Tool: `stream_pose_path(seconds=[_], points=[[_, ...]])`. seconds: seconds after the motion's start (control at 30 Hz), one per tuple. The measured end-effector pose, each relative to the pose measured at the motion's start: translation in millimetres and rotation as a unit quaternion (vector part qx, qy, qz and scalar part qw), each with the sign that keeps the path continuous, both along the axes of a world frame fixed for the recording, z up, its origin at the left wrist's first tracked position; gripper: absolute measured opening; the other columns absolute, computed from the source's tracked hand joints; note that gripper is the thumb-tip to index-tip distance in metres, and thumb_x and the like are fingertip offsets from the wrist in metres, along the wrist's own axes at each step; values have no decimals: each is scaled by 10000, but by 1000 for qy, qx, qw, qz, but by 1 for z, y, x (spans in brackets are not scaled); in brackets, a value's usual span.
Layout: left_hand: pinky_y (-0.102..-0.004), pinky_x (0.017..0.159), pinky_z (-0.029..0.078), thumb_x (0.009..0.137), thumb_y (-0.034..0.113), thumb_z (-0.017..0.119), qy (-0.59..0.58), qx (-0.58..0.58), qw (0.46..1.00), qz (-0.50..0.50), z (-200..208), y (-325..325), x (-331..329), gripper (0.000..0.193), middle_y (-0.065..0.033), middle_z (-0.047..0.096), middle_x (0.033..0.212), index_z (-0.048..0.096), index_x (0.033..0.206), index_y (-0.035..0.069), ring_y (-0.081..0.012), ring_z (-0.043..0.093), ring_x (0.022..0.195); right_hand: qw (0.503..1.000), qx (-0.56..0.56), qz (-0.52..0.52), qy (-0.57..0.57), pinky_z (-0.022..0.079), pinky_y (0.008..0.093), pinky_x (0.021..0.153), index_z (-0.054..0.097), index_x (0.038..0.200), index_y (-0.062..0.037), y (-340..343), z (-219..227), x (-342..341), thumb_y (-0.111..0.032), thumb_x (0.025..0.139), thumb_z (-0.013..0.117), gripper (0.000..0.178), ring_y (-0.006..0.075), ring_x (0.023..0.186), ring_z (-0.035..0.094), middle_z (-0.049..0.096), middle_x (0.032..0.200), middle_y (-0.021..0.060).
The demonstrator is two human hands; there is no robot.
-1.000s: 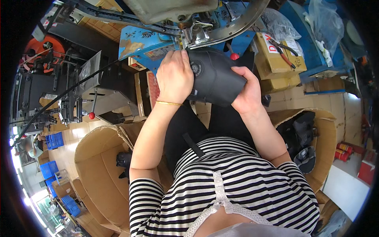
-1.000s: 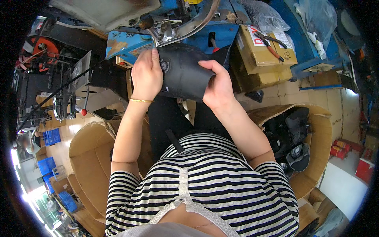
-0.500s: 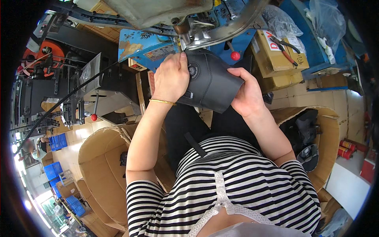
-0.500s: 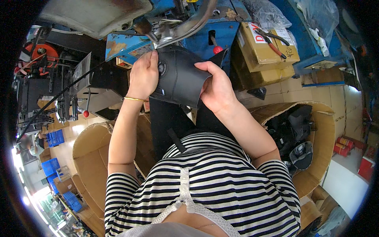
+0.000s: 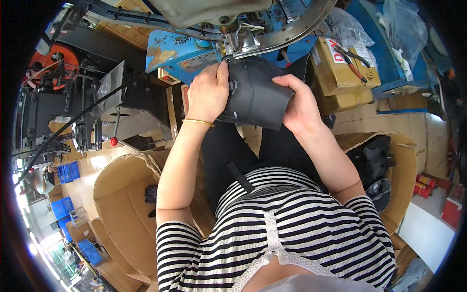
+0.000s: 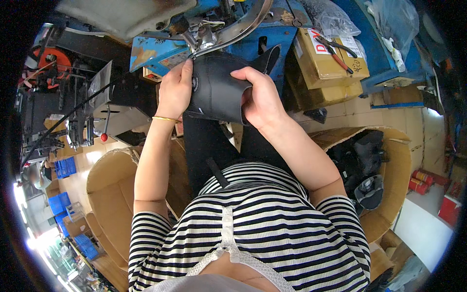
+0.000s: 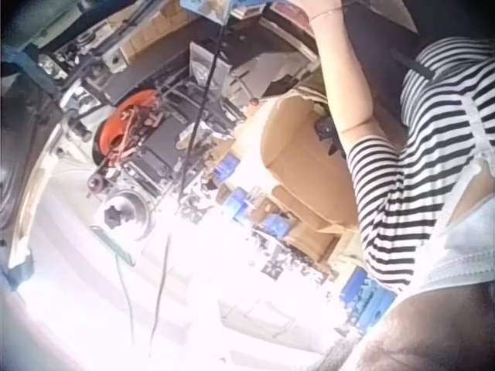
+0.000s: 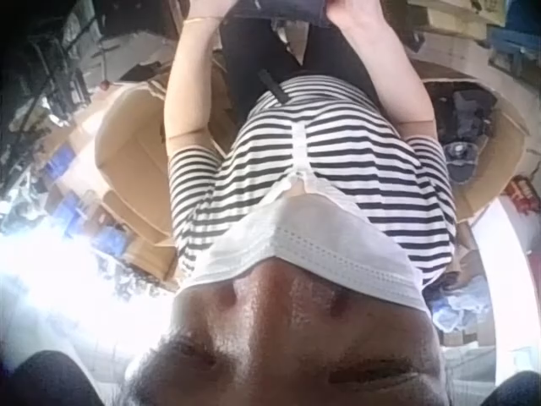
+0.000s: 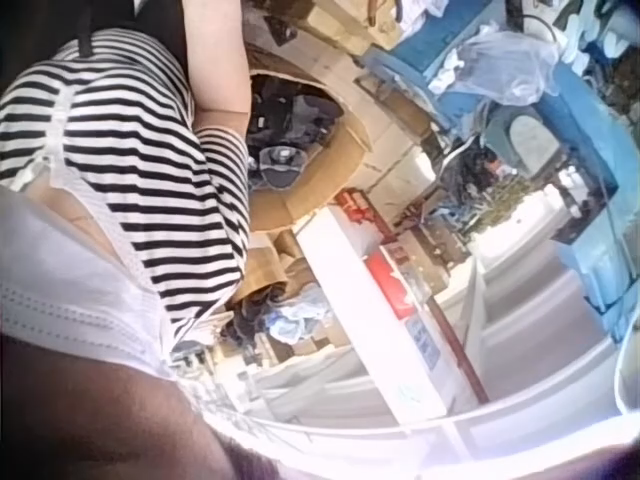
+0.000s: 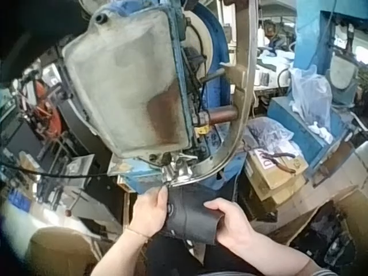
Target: Inspecting, stretching, and preparing shoe upper leather components near a lasting machinery unit.
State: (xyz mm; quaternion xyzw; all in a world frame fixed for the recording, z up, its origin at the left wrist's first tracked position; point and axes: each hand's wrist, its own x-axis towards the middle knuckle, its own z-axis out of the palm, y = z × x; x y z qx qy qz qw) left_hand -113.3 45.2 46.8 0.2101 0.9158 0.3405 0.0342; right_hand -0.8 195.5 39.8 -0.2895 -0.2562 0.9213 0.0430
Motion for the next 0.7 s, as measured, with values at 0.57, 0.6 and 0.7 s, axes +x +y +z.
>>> stream_pose_path(seconds=[0.57,0.6,0.7], points=[[-506,825,439,985,385,368,43,26,999,-19,-15,-6,-6,472,-255,637,921,636,915,3,-452,582,933,999,34,-28,-19,454,278,484,630,783,-17,-14,12,-4,-105,793,632,89,168,544,576,614,724,75],[-494,829,439,981,403,375,16,37,999,-8,-12,-9,-6,491,-263,635,928,636,921,-9,-452,582,937,998,45,-40,-8,464,279,489,631,783,-4,-19,17,-4,-98,788,638,95,162,525,574,614,711,72],[-457,832,444,951,475,425,-20,64,998,10,-6,-10,-9,546,-279,635,926,642,935,-25,-443,591,935,997,68,7,31,493,288,512,629,780,3,-16,9,-13,-90,786,637,94,180,536,590,617,729,76]])
